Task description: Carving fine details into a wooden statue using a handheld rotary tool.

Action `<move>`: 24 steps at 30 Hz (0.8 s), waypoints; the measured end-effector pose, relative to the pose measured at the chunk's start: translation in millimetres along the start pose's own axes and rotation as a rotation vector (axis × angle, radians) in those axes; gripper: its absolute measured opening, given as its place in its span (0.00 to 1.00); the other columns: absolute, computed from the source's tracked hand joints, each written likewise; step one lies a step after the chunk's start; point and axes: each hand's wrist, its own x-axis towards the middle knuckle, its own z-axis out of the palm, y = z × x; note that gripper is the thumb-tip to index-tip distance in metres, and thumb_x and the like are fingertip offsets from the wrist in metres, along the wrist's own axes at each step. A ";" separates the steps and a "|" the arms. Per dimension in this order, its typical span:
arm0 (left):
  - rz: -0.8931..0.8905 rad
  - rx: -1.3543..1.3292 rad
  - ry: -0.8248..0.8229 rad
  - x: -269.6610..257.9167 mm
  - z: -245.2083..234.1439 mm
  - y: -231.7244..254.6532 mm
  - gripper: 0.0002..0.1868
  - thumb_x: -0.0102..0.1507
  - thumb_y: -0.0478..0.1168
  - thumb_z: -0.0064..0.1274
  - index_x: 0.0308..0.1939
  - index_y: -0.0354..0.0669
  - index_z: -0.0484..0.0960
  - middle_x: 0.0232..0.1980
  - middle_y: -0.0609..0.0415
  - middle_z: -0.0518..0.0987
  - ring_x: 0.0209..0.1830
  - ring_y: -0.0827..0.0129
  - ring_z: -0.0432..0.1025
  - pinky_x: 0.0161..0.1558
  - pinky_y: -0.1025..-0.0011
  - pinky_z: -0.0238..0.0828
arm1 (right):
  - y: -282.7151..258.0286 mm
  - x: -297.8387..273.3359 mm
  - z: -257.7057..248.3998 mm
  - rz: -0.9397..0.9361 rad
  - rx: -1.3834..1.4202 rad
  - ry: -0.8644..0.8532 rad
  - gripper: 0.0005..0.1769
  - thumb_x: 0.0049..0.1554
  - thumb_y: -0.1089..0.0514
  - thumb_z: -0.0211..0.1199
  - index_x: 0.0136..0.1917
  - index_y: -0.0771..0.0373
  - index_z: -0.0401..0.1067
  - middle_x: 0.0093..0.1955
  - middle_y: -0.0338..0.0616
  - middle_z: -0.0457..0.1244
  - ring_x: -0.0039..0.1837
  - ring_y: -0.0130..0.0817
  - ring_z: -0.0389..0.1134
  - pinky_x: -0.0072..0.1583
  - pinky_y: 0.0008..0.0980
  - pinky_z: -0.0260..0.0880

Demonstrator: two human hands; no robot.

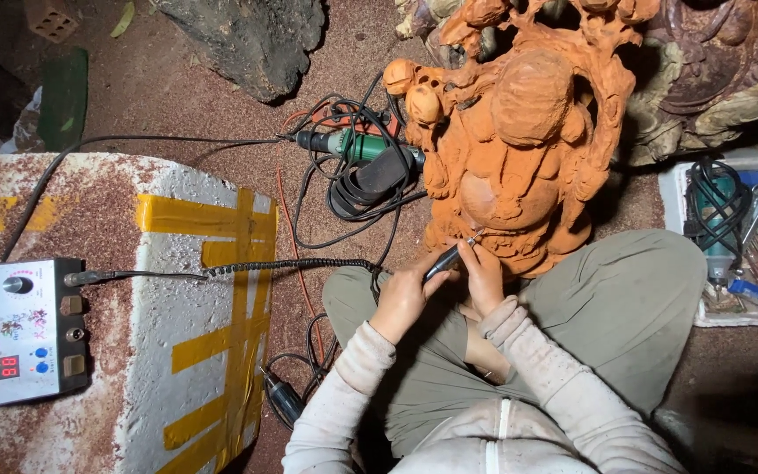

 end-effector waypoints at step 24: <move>-0.055 -0.671 -0.156 -37.0 63.1 -39.6 0.27 0.73 0.51 0.34 0.74 0.43 0.60 0.22 0.50 0.77 0.18 0.62 0.75 0.26 0.67 0.75 | 33.1 3.5 -24.1 -0.042 -0.434 -0.168 0.12 0.65 0.49 0.63 0.51 0.57 0.82 0.50 0.46 0.70 0.59 0.35 0.68 0.66 0.39 0.65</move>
